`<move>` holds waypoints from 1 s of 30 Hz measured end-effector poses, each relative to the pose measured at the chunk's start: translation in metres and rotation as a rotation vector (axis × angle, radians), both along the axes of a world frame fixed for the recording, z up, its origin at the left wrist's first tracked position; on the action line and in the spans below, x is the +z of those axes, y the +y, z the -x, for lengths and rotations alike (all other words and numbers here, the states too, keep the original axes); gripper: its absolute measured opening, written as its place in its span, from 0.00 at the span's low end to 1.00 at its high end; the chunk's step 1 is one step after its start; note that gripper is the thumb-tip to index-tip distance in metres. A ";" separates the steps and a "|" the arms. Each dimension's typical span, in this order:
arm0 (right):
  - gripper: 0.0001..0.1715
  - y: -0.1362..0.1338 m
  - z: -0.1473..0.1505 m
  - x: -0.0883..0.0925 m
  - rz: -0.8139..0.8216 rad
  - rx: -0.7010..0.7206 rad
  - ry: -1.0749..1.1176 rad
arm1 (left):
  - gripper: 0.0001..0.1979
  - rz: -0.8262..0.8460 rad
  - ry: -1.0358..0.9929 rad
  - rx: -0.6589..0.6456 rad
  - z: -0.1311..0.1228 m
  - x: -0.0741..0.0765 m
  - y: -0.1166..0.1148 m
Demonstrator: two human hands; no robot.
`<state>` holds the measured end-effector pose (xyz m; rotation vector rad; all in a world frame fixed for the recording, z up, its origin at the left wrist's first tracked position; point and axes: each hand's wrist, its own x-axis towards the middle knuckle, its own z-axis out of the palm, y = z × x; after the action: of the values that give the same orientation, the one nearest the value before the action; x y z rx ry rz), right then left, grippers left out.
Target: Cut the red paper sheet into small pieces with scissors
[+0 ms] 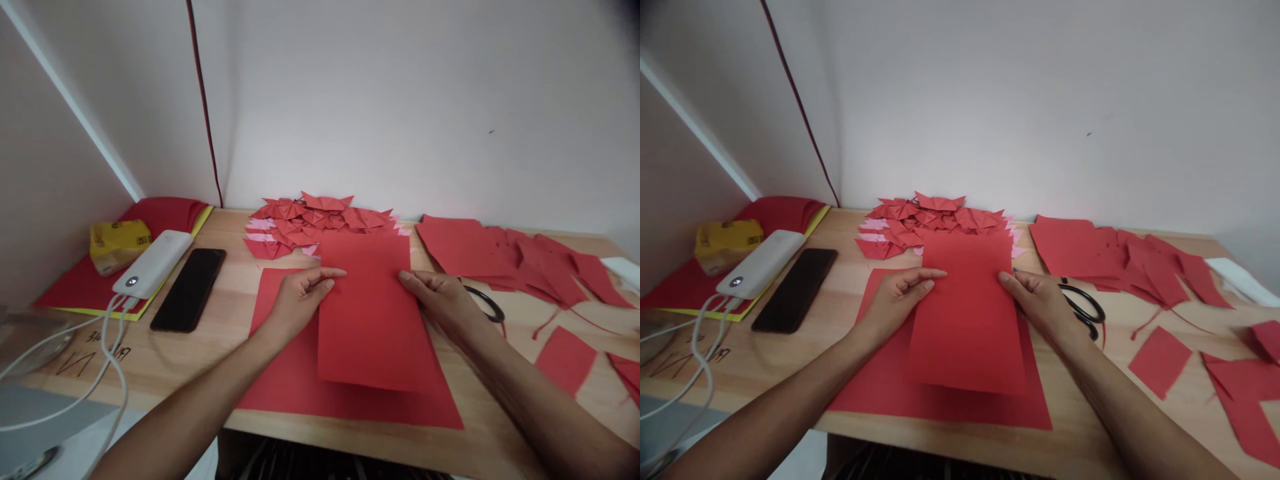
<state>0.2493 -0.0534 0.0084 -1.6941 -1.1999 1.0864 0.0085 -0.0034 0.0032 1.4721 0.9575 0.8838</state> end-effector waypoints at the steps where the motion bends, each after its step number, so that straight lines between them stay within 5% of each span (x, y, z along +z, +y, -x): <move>1: 0.26 0.000 0.000 -0.001 0.018 0.031 0.015 | 0.12 -0.004 0.005 0.030 0.000 0.000 0.000; 16: 0.28 -0.001 0.001 0.000 -0.064 0.157 -0.098 | 0.11 -0.112 0.038 0.223 0.002 0.003 0.003; 30: 0.28 -0.002 0.004 -0.003 0.059 0.330 -0.119 | 0.12 -0.122 -0.027 0.312 0.008 -0.005 0.011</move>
<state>0.2457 -0.0557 0.0054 -1.6612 -1.5779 1.2397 0.0010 0.0074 -0.0017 1.4301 1.1495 1.2026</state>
